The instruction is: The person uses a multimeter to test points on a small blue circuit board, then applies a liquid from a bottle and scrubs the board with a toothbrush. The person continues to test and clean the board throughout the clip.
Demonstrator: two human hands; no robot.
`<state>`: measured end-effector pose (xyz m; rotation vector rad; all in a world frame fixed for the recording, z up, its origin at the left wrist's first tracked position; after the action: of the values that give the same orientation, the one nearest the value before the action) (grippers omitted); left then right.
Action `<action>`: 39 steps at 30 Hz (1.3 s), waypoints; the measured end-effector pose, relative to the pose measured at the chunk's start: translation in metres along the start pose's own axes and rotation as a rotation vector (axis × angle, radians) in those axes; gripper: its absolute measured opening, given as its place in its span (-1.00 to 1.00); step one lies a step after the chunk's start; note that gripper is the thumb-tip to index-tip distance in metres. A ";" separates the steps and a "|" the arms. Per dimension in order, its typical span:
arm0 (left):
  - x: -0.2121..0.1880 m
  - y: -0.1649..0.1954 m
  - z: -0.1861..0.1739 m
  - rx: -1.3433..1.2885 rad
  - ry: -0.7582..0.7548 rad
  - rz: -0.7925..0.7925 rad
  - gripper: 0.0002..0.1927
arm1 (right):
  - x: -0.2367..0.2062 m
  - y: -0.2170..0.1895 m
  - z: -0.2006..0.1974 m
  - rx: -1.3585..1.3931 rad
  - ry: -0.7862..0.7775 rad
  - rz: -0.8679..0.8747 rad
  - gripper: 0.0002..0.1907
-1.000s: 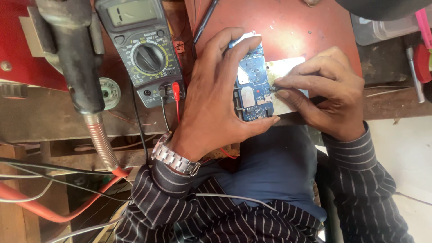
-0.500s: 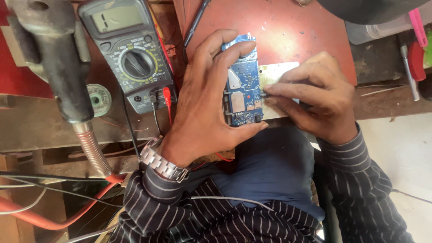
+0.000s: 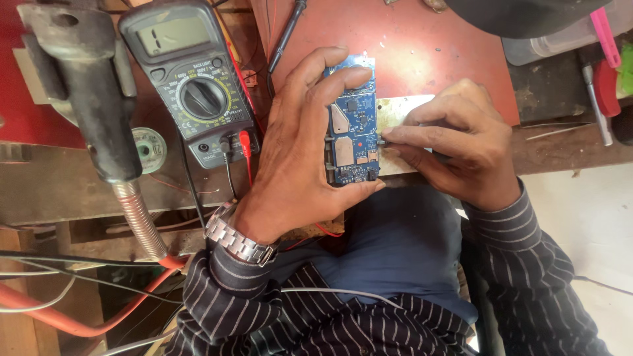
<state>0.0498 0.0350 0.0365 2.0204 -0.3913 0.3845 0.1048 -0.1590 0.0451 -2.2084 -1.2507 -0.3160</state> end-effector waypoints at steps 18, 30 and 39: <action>-0.001 -0.001 -0.001 -0.015 0.008 0.027 0.15 | 0.000 0.001 0.001 0.005 0.008 -0.009 -0.68; -0.005 -0.006 0.001 -0.017 0.021 0.018 0.12 | 0.002 0.001 0.000 0.035 0.017 0.018 -0.70; -0.004 -0.004 0.000 -0.017 0.052 0.015 0.12 | 0.002 0.001 -0.001 0.056 0.015 0.058 -0.72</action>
<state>0.0485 0.0370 0.0313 1.9873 -0.3761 0.4408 0.1068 -0.1583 0.0464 -2.1858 -1.1716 -0.2711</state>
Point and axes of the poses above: each hand's wrist, its own x-axis towards the middle knuckle, its own z-axis out of the palm, y = z × x, the point moved 5 cm from there along x, towards the middle knuckle, and after that the axes turned 5 degrees about -x, right-handed, at the moved point
